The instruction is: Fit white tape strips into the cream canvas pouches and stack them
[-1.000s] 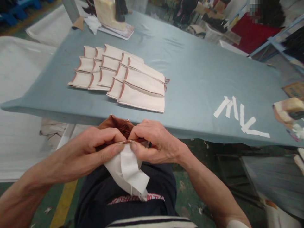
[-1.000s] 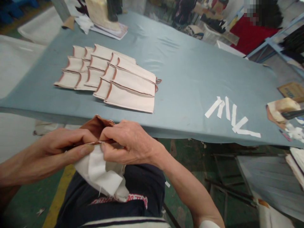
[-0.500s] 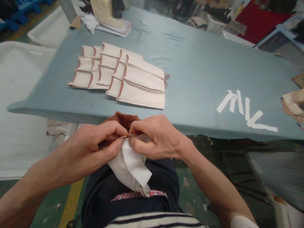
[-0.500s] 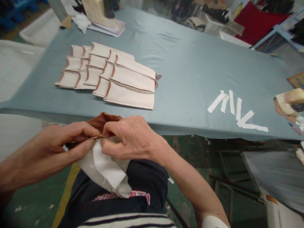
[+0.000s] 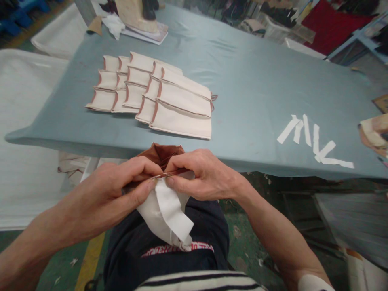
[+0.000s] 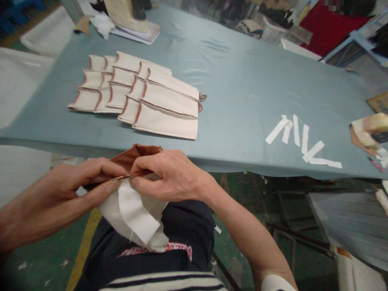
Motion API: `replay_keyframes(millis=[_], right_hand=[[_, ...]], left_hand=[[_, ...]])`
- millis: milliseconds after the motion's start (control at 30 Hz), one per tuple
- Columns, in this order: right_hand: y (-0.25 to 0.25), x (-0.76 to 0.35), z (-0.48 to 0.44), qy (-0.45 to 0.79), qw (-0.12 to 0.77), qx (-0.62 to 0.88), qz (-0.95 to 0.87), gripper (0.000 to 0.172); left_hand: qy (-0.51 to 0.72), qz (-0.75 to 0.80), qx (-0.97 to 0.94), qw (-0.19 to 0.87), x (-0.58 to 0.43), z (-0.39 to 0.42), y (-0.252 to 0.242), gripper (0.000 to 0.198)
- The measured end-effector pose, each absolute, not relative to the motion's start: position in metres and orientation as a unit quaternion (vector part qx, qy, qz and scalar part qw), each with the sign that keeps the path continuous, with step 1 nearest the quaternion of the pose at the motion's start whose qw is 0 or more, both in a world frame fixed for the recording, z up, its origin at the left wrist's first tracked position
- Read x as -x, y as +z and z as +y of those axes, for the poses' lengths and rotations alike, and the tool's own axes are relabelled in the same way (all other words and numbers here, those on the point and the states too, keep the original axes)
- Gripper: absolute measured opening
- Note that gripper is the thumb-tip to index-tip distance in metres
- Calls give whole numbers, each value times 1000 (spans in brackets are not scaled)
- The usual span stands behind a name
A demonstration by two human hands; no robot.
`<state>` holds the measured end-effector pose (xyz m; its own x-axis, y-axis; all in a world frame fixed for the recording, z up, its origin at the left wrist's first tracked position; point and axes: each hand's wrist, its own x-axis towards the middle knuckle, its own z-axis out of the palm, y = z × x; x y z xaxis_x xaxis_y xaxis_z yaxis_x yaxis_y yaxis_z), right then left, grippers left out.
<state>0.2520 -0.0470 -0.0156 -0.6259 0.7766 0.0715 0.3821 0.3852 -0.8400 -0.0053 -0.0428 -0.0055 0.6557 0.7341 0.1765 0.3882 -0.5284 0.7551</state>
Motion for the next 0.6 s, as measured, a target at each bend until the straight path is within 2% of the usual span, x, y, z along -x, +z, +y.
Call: replay_keyframes(millis=[167, 333, 600], right_hand=[[-2, -243, -51, 359, 216, 409, -811, 15], [1, -240, -48, 432, 243, 397, -773, 10], [-13, -239, -50, 576, 262, 393, -667, 11]], left_hand=[[263, 333, -855, 299, 4, -48, -9, 25], [277, 330, -873, 227, 5, -52, -10, 24], [318, 290, -899, 80, 2, -57, -31, 26]])
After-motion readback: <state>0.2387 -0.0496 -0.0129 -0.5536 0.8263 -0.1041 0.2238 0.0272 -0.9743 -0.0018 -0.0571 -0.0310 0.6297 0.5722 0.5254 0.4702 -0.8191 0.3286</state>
